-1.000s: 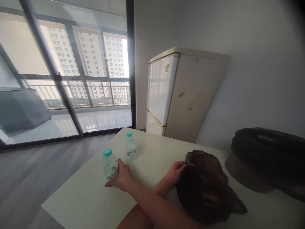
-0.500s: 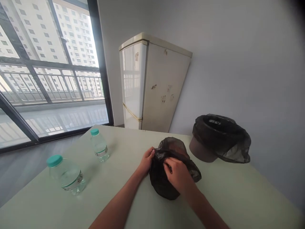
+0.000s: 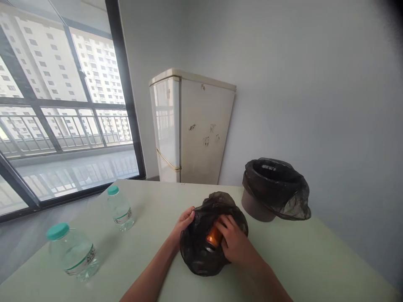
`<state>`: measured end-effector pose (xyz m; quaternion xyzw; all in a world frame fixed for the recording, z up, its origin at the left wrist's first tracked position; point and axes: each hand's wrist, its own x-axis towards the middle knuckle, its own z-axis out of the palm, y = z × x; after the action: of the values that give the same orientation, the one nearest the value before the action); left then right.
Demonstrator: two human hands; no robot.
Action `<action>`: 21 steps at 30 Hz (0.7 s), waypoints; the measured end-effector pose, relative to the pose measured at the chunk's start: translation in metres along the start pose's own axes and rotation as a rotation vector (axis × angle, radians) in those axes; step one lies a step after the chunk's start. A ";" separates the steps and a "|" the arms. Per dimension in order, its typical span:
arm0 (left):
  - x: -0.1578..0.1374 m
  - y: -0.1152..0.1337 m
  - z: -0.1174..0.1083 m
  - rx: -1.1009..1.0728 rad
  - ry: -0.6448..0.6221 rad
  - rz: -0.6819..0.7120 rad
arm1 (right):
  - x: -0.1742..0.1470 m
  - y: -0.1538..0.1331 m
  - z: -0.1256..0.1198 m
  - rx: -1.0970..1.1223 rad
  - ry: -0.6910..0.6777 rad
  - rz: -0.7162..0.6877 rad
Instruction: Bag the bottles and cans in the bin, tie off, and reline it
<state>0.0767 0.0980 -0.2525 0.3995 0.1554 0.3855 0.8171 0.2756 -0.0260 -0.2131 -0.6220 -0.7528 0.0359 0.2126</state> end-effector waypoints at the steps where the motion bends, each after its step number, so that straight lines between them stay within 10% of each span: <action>1: 0.001 -0.001 -0.001 0.000 -0.001 0.001 | -0.001 0.001 0.001 -0.016 -0.025 -0.003; 9: 0.007 -0.011 -0.006 0.067 -0.017 0.057 | 0.002 0.006 0.000 -0.026 -0.095 -0.010; 17: 0.008 -0.011 -0.007 0.216 0.012 0.073 | -0.014 0.020 -0.016 0.857 0.340 0.082; 21: 0.007 -0.014 -0.005 0.383 -0.047 0.089 | -0.003 -0.004 -0.017 0.879 0.345 0.101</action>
<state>0.0855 0.1008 -0.2662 0.5629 0.1889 0.3752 0.7118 0.2784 -0.0338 -0.1967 -0.5058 -0.5886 0.2574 0.5757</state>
